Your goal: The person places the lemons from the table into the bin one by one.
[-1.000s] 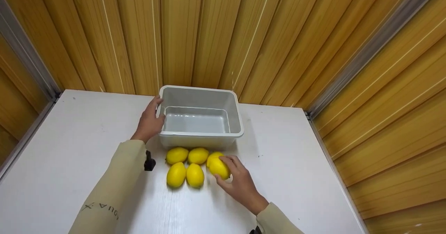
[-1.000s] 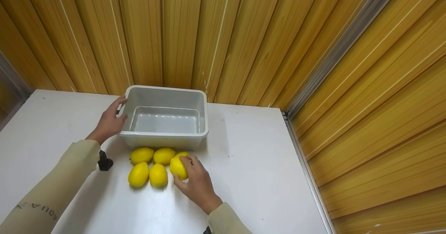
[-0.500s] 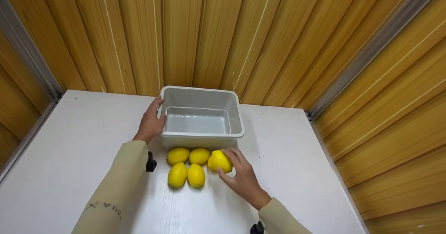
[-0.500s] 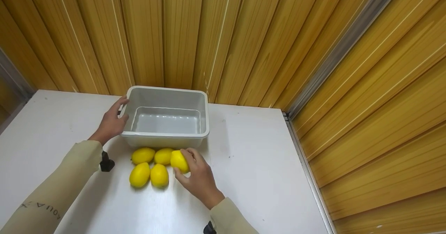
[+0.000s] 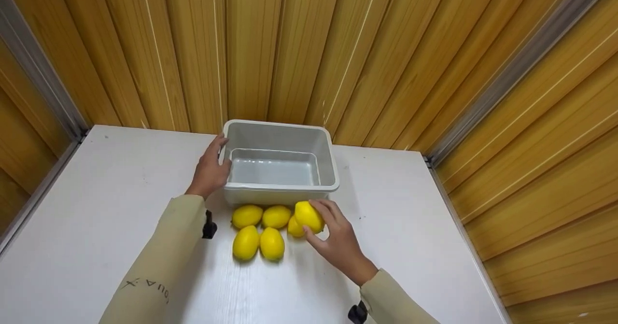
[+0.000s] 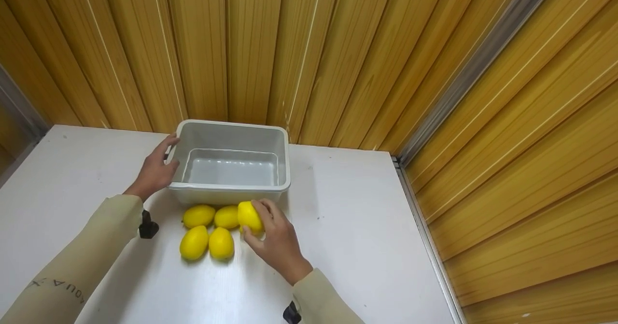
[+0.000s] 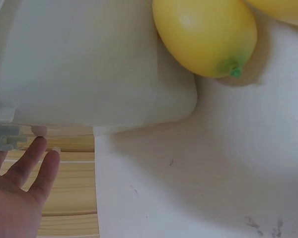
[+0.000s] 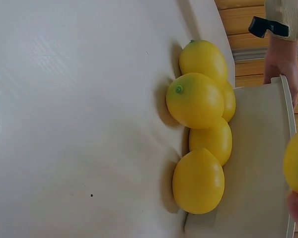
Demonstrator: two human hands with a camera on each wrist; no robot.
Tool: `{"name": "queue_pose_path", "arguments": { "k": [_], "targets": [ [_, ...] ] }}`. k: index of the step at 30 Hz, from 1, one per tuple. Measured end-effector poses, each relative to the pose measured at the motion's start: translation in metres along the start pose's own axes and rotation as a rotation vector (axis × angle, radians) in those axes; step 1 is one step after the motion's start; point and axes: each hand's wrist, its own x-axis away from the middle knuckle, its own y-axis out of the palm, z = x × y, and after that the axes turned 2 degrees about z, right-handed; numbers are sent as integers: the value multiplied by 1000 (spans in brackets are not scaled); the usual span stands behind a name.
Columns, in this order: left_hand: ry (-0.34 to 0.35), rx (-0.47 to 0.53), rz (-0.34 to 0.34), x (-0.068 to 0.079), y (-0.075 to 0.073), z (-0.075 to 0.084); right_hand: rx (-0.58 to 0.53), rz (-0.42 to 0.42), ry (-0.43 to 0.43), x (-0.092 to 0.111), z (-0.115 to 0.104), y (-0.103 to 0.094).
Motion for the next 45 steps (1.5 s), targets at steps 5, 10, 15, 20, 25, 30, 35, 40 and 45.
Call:
{"name": "queue_pose_path", "arguments": {
  "k": [5, 10, 15, 20, 25, 30, 35, 40, 45],
  "targets": [
    [0, -7, -4, 0, -1, 0, 5, 7, -10, -5, -1, -2],
    [-4, -14, -9, -1, 0, -1, 2, -4, -8, -8, -1, -4],
    [23, -22, 5, 0, 0, -1, 3, -3, -18, -12, 0, -4],
    [23, -23, 3, 0, -1, -1, 0, 10, -20, -16, 0, -5],
    [6, -26, 6, 0, 0, -1, -1, 24, -15, -21, 2, -7],
    [0, -23, 10, 0, 1, -1, 2, 28, -10, -25, 3, -9],
    [-3, -19, 13, 1, 1, 0, 7, 34, -15, -29, 3, -8],
    [-17, -20, 6, 0, 1, 0, 19, 45, -20, -33, 4, -8],
    [1, -26, 11, 0, 1, 0, 15, 45, -7, -36, 5, -9]
  ]
}}
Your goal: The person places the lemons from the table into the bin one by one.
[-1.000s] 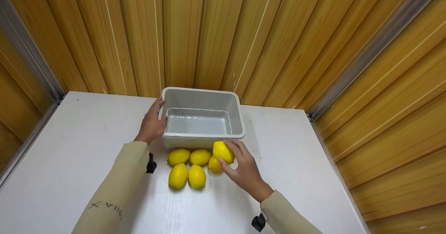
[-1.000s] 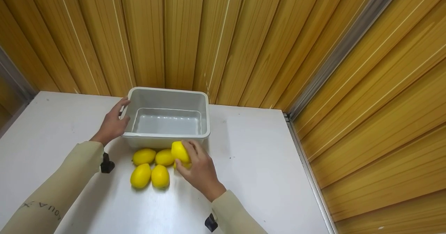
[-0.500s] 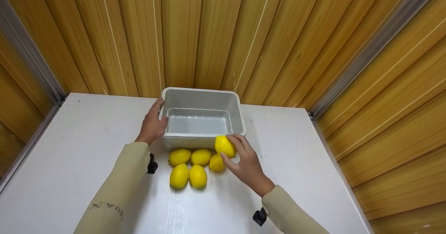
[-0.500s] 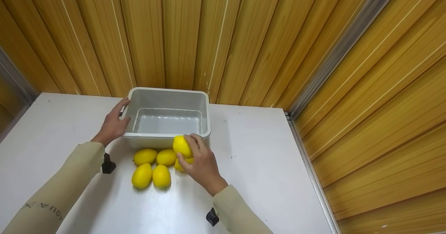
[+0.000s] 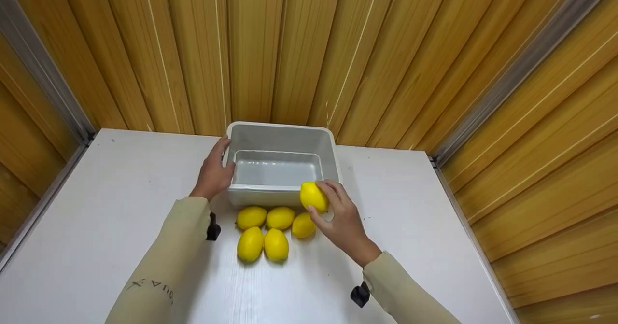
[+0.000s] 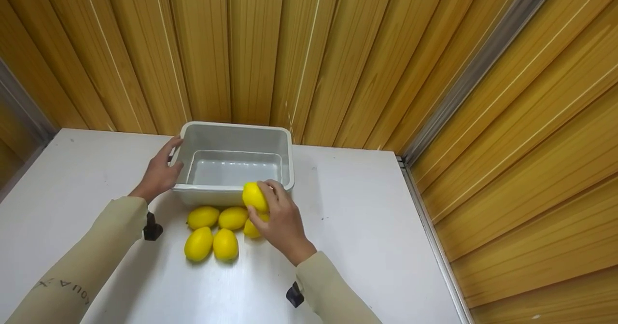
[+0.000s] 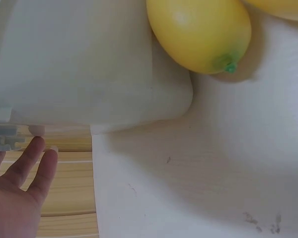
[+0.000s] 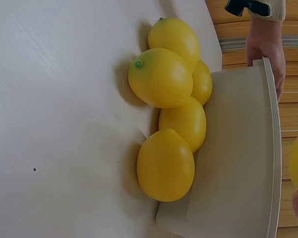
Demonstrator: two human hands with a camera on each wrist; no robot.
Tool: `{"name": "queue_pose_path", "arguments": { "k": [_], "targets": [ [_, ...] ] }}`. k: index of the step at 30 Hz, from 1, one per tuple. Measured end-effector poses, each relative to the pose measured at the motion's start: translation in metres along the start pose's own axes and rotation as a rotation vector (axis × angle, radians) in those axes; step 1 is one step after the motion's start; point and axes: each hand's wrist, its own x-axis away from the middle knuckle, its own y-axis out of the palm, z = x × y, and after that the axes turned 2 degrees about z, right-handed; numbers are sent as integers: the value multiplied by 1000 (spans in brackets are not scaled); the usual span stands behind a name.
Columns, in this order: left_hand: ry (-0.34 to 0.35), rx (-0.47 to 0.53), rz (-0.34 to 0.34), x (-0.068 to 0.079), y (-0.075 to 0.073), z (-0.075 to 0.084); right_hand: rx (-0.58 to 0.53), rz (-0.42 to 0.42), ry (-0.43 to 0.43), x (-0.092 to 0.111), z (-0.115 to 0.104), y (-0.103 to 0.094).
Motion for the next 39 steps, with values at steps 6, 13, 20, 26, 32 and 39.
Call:
{"name": "queue_pose_path", "arguments": {
  "k": [6, 13, 20, 26, 32, 39],
  "targets": [
    [0, 9, 4, -1, 1, 0, 15, 6, 2, -4, 0, 0],
    [3, 30, 14, -1, 1, -1, 31, 24, -16, -10, 0, 1],
    [-13, 40, 9, -2, 2, -2, 34, 20, -22, -15, 0, 0],
    [7, 30, 10, -2, 2, -3, 51, 19, -41, -16, 0, 2],
    [8, 20, 13, 0, 1, -2, 38, 22, -40, -18, 0, 3],
    [-17, 23, 17, -1, 2, -2, 44, 20, -44, -22, -2, 3]
  ]
}}
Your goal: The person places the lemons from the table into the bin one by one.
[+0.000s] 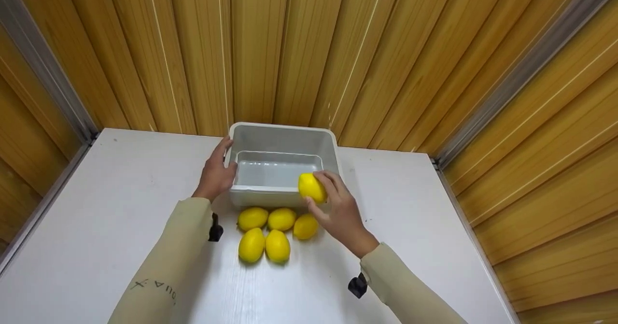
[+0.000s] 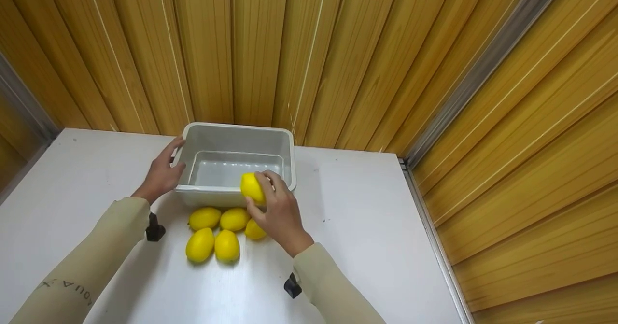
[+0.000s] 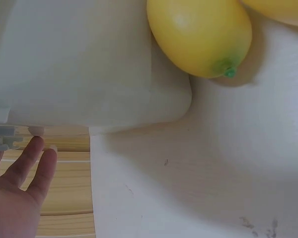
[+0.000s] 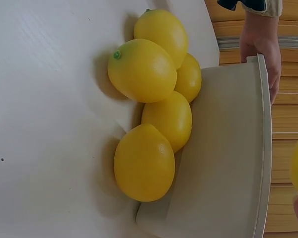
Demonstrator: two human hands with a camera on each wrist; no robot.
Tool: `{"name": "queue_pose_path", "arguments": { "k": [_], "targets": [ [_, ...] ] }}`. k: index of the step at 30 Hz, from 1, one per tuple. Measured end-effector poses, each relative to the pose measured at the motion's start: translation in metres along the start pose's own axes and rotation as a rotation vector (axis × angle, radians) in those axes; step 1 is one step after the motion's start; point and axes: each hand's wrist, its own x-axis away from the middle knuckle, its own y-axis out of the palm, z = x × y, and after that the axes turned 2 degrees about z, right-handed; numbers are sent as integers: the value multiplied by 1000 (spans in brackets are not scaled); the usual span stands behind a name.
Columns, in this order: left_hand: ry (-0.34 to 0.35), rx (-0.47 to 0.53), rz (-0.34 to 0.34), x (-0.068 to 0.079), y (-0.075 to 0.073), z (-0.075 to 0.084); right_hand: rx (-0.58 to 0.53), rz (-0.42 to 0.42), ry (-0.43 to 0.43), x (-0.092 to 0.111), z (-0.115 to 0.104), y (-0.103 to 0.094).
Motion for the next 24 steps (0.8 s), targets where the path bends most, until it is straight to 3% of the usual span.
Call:
{"name": "queue_pose_path", "arguments": {
  "k": [14, 24],
  "targets": [
    [-10, 9, 4, 0, -1, -1, 7, -27, 27, -7, 3, 2],
    [9, 4, 4, 0, -1, 0, 27, -5, -14, -10, 7, 5]
  ]
}}
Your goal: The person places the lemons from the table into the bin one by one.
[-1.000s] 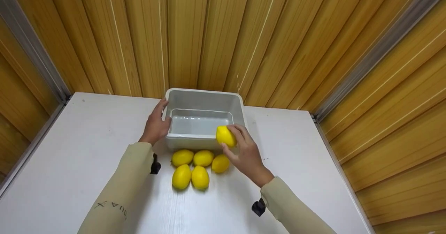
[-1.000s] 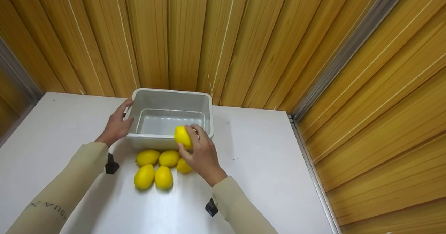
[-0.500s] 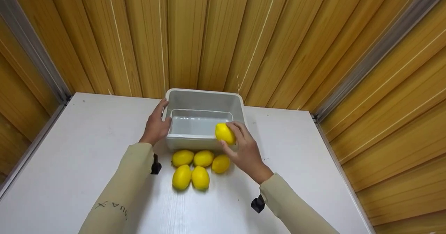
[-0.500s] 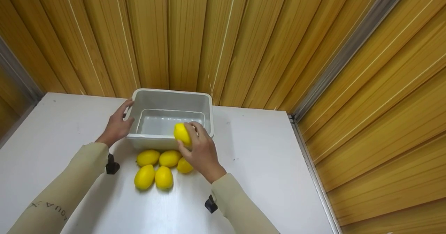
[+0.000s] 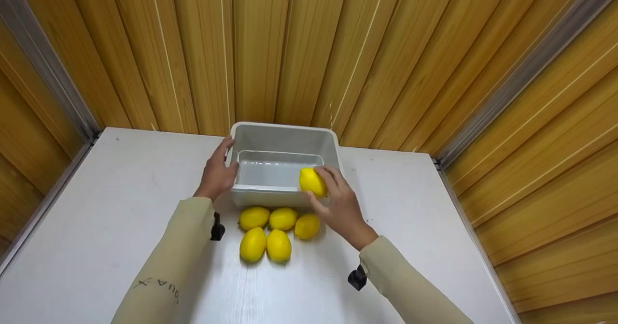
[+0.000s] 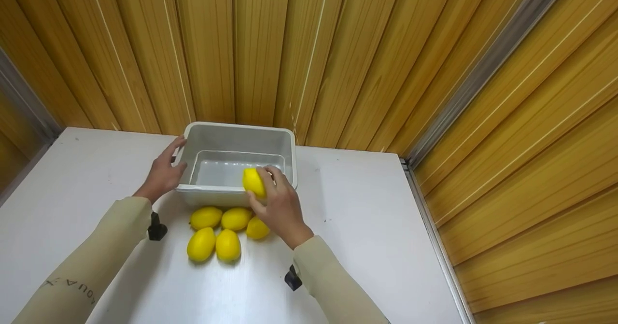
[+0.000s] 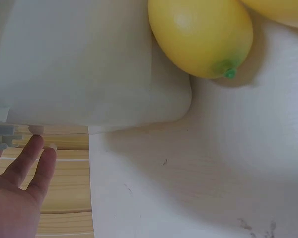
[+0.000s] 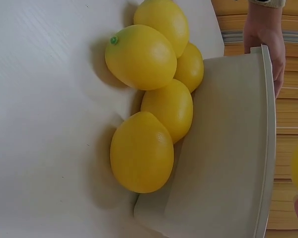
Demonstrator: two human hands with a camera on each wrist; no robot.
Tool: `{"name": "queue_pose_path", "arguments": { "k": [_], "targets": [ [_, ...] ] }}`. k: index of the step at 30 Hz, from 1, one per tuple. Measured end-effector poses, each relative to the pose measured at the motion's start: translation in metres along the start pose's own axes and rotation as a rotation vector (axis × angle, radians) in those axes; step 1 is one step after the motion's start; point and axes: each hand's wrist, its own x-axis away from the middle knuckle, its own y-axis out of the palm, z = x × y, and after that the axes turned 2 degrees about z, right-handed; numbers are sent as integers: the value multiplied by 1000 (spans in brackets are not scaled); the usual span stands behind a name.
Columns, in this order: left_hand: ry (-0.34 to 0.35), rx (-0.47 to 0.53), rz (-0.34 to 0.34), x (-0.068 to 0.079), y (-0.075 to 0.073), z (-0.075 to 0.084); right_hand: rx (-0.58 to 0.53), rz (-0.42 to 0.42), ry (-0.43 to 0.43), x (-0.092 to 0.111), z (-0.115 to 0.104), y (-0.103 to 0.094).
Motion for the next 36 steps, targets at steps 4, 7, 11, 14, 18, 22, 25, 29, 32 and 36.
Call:
{"name": "queue_pose_path", "arguments": {
  "k": [4, 7, 11, 14, 18, 22, 25, 29, 32, 36],
  "targets": [
    [-9, 7, -6, -1, 0, 0, 8, -8, 19, -6, 1, 1],
    [-21, 11, -11, -2, 0, 0, 14, -6, 30, -12, 2, 2],
    [-38, 13, -11, -2, 0, 0, 24, 5, 23, -18, 2, 3],
    [-51, 18, -13, -2, 1, 0, 35, 7, 15, -20, 3, 4],
    [-59, 19, -14, -2, 1, 0, 32, 6, 32, -21, 5, 6],
    [-47, 18, -7, -1, 1, 0, 32, 4, 59, -23, 8, 7],
    [-16, 21, 1, 1, 1, 0, 38, 3, 72, -25, 10, 8],
    [-1, 21, 9, 1, 2, 0, 41, 0, 78, -26, 12, 8],
    [-7, 23, 13, 0, 2, -1, 43, -5, 82, -27, 13, 10],
    [-12, 34, 12, -1, 2, -1, 37, -10, 95, -28, 12, 11]
  ]
}}
